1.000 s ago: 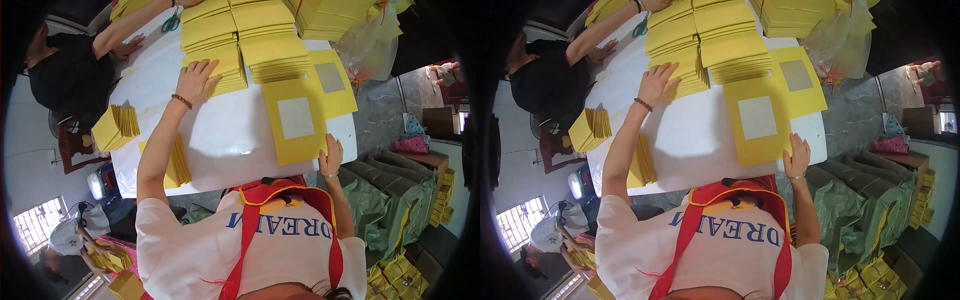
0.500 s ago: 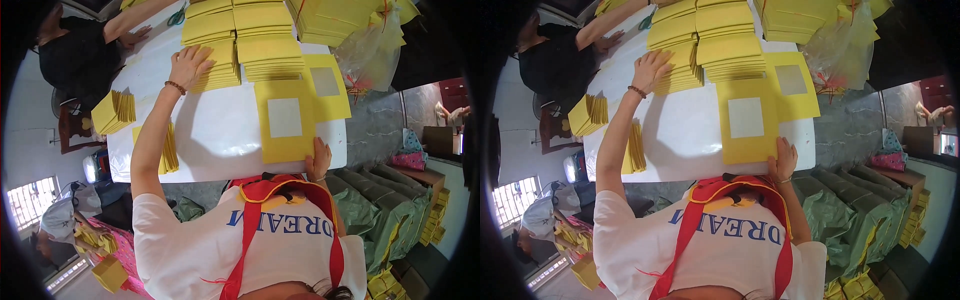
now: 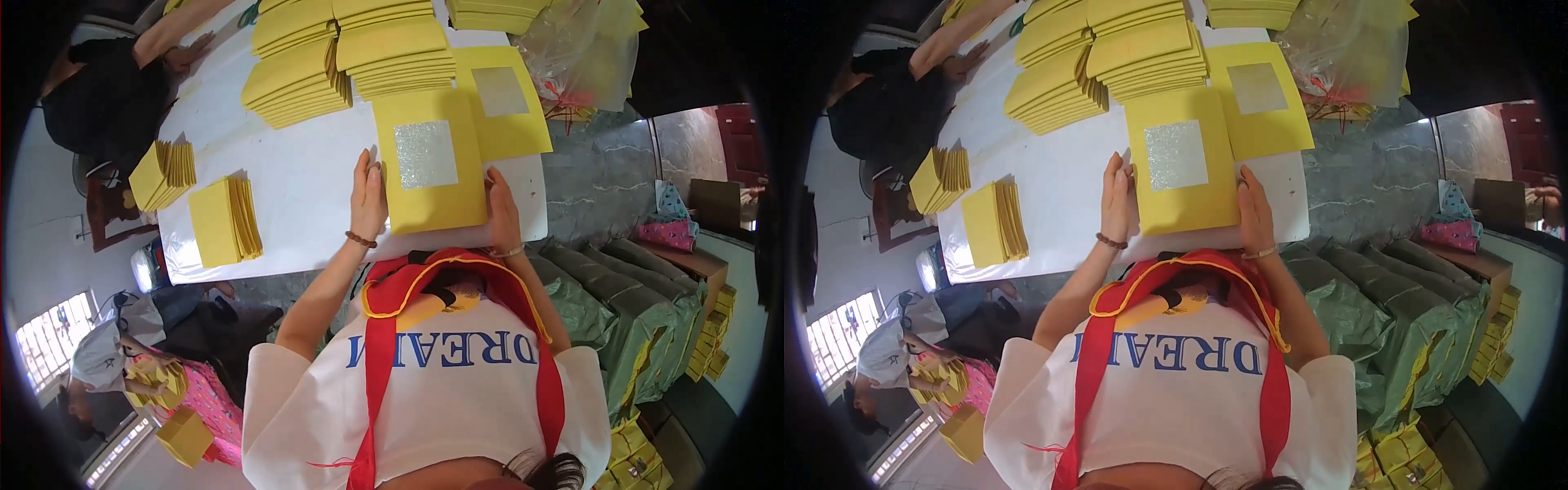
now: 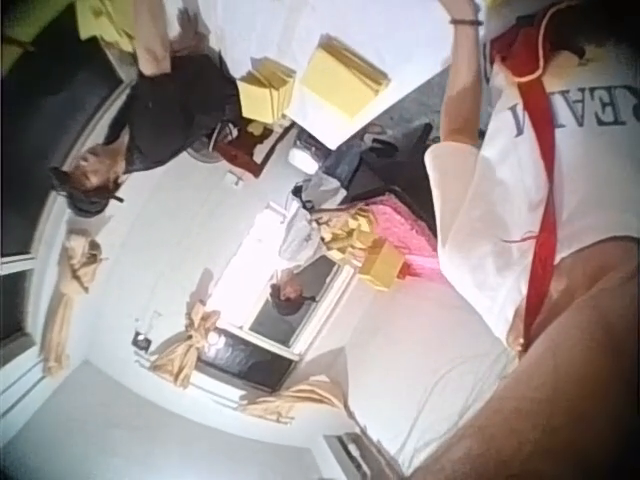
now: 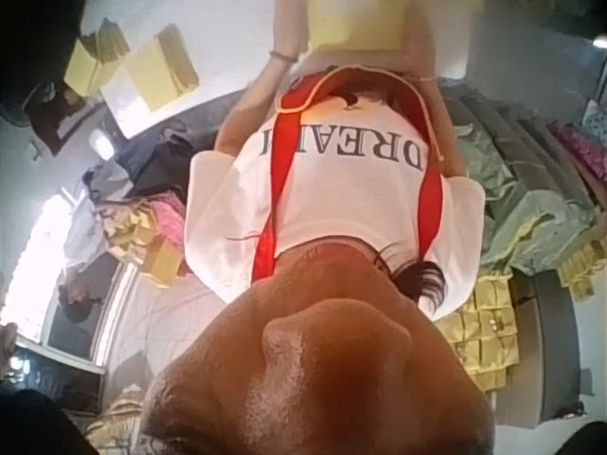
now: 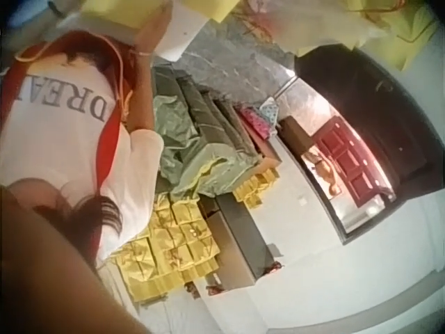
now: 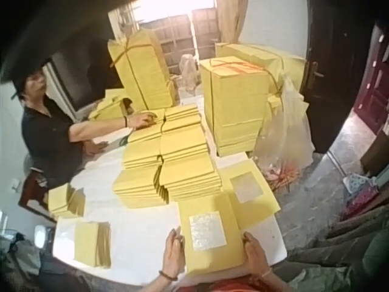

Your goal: Fold yellow joss paper sheets with silver foil squares into organized stacks.

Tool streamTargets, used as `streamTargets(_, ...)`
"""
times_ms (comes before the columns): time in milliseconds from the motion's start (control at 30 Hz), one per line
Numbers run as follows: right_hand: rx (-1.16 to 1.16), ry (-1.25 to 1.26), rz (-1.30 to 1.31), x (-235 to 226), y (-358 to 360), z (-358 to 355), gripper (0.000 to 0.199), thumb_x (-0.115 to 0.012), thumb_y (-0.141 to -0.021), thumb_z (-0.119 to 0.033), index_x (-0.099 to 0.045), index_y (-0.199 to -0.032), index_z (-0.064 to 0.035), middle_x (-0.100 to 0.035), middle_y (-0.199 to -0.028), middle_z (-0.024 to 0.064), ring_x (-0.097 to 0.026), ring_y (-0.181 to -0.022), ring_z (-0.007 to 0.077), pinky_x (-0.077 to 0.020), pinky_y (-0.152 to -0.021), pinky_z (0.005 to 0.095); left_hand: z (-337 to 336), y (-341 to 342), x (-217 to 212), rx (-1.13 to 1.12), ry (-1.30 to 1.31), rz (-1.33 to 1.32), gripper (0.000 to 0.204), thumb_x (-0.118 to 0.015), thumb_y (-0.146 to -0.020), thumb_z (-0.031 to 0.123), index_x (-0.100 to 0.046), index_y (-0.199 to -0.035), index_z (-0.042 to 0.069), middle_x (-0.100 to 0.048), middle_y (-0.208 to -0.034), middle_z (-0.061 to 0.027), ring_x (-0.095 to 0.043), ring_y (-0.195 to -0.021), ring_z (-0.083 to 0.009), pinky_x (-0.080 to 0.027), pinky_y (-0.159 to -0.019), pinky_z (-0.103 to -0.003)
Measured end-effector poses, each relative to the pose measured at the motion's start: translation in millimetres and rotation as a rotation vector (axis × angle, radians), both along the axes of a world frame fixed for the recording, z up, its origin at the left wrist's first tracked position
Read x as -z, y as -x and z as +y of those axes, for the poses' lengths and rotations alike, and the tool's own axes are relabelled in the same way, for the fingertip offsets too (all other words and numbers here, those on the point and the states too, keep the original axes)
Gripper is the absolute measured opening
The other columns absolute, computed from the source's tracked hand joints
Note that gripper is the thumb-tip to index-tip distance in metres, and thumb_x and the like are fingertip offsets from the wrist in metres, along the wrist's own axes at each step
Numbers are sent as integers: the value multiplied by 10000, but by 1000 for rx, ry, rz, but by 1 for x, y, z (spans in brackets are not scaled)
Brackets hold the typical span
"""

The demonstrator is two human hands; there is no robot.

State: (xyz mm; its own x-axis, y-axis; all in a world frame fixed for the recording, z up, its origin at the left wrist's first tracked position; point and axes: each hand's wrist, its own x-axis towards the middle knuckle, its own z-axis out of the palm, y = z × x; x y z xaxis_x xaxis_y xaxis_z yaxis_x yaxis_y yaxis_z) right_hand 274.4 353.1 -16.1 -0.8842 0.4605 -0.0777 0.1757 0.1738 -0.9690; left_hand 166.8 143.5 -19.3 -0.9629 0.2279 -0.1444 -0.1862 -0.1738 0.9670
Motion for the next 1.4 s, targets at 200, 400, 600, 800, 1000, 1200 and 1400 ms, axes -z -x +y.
streamTargets(200,-57,391,-98,-10,27,11,436,-465,-932,-214,-412,-1293,25,-490,-1259,87,-456,-1125,139,-352,-945,242,14,-24,12,-127,-95,29,485,-389,-949,148,-234,-1377,-20,-305,-1388,-172,-304,-1281,-235,-242,-1058,-330)
streamTargets(400,-144,327,-164,0,27,20,421,-489,-919,-187,-428,-1291,0,-521,-1203,68,-492,-1057,120,-387,-892,228,14,-31,8,-161,-147,17,458,-400,-898,2,-304,-1344,-36,-361,-1359,-163,-347,-1256,-223,-275,-1041,-320)
streamTargets(600,-103,420,-111,-9,31,26,411,-541,-893,-181,-469,-1258,-7,-561,-1128,75,-531,-979,123,-417,-848,239,9,-30,2,-173,-15,6,398,-433,-888,-5,-402,-1284,-40,-477,-1264,-137,-448,-1171,-187,-345,-988,-290)
streamTargets(800,-28,-332,14,24,52,105,484,-612,-819,-203,-471,-1267,-85,-555,-1166,67,-528,-1026,186,-436,-817,304,-11,-30,-1,-229,47,-28,237,-465,-903,20,-550,-1120,-19,-584,-1002,-56,-530,-895,-110,-435,-806,-230)
streamTargets(1000,232,-588,-171,50,83,146,630,-712,-689,-296,-474,-1259,-170,-505,-1229,105,-524,-1059,275,-435,-832,396,-12,-31,-2,-164,8,-47,227,-446,-906,6,-550,-1106,-26,-590,-1021,-74,-545,-919,-128,-445,-816,-242)
streamTargets(1200,160,-668,-258,35,92,147,690,-736,-660,-299,-446,-1282,-228,-489,-1184,98,-518,-1054,270,-443,-826,420,-12,-33,2,-146,-13,-50,222,-439,-910,5,-554,-1095,-34,-593,-1021,-78,-552,-926,-129,-447,-819,-244)
streamTargets(1400,74,-681,-180,49,84,159,672,-738,-667,-289,-458,-1276,-233,-440,-1251,100,-494,-1089,266,-431,-846,416,-8,-39,-27,-92,540,458,249,-534,-837,21,-579,-1081,17,-569,-1052,-115,-534,-956,-219,-431,-837,-309)
